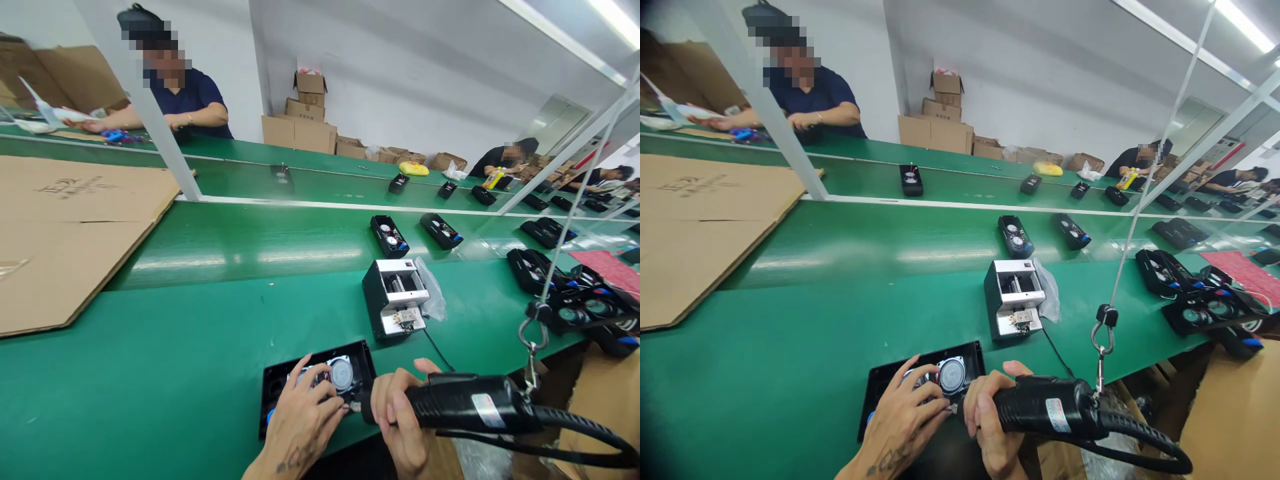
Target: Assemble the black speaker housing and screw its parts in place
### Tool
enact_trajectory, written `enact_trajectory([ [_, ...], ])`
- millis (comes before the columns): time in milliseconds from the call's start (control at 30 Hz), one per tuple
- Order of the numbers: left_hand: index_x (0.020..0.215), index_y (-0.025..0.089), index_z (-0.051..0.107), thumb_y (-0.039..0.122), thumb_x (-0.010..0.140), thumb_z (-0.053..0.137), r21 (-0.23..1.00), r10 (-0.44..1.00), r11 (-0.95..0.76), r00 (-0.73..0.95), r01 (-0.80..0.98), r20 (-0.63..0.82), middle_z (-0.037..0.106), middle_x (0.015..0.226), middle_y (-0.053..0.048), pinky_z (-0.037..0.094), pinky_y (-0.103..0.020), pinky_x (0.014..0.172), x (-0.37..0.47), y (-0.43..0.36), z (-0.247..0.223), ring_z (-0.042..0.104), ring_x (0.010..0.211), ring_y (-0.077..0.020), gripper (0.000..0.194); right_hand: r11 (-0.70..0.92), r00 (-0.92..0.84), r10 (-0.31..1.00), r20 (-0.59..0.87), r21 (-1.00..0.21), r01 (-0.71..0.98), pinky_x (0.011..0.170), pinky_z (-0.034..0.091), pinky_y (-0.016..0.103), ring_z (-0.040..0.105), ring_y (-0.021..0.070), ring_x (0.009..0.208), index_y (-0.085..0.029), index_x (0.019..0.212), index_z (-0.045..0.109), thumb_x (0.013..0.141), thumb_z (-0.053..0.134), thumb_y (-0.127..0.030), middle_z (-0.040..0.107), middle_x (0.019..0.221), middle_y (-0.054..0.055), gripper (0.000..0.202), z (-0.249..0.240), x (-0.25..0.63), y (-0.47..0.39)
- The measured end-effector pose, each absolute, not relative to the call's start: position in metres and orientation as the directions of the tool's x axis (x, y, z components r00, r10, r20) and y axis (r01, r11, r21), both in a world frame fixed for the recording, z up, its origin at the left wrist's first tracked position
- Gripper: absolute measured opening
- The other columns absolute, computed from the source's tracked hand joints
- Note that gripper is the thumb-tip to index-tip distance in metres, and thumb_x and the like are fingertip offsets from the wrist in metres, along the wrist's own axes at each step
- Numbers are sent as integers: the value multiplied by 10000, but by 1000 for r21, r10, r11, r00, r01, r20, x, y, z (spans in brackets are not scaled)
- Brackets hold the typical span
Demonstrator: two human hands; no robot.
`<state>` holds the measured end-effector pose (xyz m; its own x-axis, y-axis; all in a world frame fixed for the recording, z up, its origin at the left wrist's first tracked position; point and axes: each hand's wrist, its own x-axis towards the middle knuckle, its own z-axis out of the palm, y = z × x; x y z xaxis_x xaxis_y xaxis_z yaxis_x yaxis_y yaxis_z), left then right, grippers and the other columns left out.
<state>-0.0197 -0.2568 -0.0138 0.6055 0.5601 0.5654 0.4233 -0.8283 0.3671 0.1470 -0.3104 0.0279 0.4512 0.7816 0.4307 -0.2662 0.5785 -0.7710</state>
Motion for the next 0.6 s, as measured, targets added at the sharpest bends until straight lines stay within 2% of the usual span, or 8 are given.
enact_trajectory([
  [133, 927, 329, 732, 279, 1053, 651, 383, 568, -823, 602, 419, 561, 723, 852, 107, 41, -346, 1376, -20, -257, -16, 625, 1151, -187, 158, 557, 417, 798, 435, -797, -234, 468, 430, 212, 494, 123, 453, -403, 1427, 503, 1077, 527, -173, 553, 678, -78, 419, 24, 145, -309],
  [300, 898, 326, 726, 316, 1061, 635, 442, 609, -793, 520, 420, 599, 711, 821, 94, 111, -363, 1366, -15, -261, -26, 631, 1143, -183, 187, 536, 405, 802, 438, -828, -167, 474, 434, 237, 506, 139, 450, -437, 1485, 455, 1081, 541, -205, 554, 666, -82, 474, 20, 145, -310],
  [600, 940, 324, 721, 259, 1048, 623, 404, 579, -815, 609, 414, 543, 720, 861, 92, 71, -383, 1359, -19, -262, -16, 642, 1152, -201, 160, 548, 411, 792, 451, -823, -152, 489, 457, 233, 519, 118, 456, -406, 1453, 492, 1076, 549, -202, 553, 690, -81, 432, 22, 146, -313],
])
